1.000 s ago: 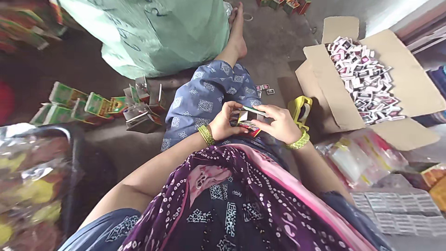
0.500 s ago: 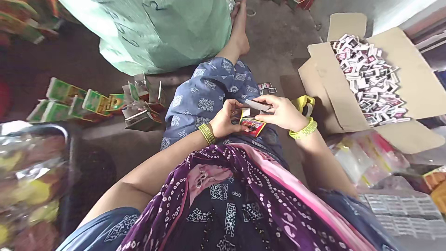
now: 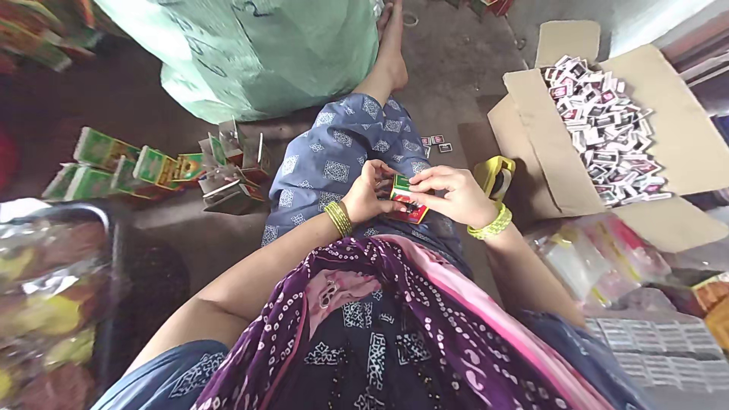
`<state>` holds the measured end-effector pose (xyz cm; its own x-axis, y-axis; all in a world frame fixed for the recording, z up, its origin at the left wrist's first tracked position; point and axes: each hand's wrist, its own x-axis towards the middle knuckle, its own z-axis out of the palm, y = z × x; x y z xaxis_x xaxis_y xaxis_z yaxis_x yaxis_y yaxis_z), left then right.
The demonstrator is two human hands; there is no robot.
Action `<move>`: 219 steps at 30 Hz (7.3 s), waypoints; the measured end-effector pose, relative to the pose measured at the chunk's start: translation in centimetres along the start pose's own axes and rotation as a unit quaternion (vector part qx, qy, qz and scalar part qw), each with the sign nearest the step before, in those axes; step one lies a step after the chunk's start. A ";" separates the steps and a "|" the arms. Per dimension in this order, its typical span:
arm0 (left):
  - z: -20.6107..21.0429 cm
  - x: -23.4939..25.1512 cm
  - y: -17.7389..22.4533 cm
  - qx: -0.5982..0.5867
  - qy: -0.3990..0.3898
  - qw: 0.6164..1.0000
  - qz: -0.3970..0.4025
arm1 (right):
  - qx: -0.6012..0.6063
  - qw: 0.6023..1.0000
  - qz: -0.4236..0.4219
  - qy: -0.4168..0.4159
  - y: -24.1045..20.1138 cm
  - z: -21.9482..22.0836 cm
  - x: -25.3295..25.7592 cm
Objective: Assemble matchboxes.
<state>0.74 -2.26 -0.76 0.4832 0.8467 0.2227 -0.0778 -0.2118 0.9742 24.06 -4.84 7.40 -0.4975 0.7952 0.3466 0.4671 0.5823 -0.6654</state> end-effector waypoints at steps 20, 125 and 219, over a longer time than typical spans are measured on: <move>0.0 -0.2 0.3 0.005 -0.016 1.000 -0.014 | -0.149 0.982 -0.048 -0.104 -1.5 -0.2 0.7; 0.2 -1.7 0.7 0.111 -0.032 0.979 0.166 | -0.278 0.960 0.022 0.012 -6.5 3.4 -1.3; 0.0 -0.4 -0.1 0.094 0.013 0.988 0.121 | -0.036 0.728 0.659 0.185 12.4 -7.0 -17.8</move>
<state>0.55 -2.57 -0.99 0.4481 0.7719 0.4510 -0.0233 -0.4942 0.8690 43.82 -10.59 -2.40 0.6421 0.6547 -0.3989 0.4044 -0.7312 -0.5493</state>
